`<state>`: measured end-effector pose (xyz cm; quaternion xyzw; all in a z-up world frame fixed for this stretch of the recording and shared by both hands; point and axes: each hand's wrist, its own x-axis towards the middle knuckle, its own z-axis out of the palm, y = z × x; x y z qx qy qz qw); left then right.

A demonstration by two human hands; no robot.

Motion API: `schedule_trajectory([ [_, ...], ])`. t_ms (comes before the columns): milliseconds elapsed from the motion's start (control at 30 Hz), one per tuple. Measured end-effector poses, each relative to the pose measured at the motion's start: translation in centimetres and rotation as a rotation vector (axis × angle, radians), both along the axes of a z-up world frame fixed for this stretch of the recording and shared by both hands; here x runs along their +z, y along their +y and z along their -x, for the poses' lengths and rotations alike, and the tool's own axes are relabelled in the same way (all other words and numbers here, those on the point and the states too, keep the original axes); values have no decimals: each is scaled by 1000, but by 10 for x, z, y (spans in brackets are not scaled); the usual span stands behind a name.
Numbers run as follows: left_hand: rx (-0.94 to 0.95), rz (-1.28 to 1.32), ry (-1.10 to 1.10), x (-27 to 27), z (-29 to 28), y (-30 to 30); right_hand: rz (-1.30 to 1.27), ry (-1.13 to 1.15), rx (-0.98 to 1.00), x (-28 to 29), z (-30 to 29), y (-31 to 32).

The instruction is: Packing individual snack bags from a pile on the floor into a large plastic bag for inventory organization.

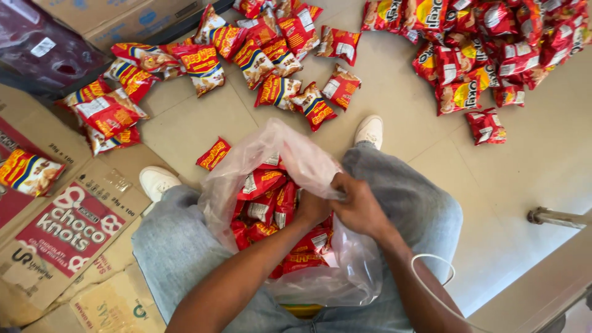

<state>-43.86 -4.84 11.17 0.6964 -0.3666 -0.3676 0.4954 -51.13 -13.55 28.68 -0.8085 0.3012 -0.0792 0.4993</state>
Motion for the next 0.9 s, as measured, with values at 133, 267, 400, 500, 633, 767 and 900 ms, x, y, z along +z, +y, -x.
schedule_trajectory([
  [133,14,209,-285,-16,7,-6,64,9,56,1,-1,5],
  [267,65,76,216,-80,37,1,-12,117,67,8,-5,9],
  [400,100,-37,417,-181,76,1,-68,125,98,13,-9,13],
  [500,292,430,1590,-229,92,-4,-95,114,103,16,-12,16],
  [633,66,213,1766,-208,69,-1,-56,104,187,15,-21,16],
  [767,52,243,1606,-218,44,-8,-76,134,132,14,-26,10],
  [900,-148,309,884,-80,-14,-8,-65,96,74,13,-24,5],
])
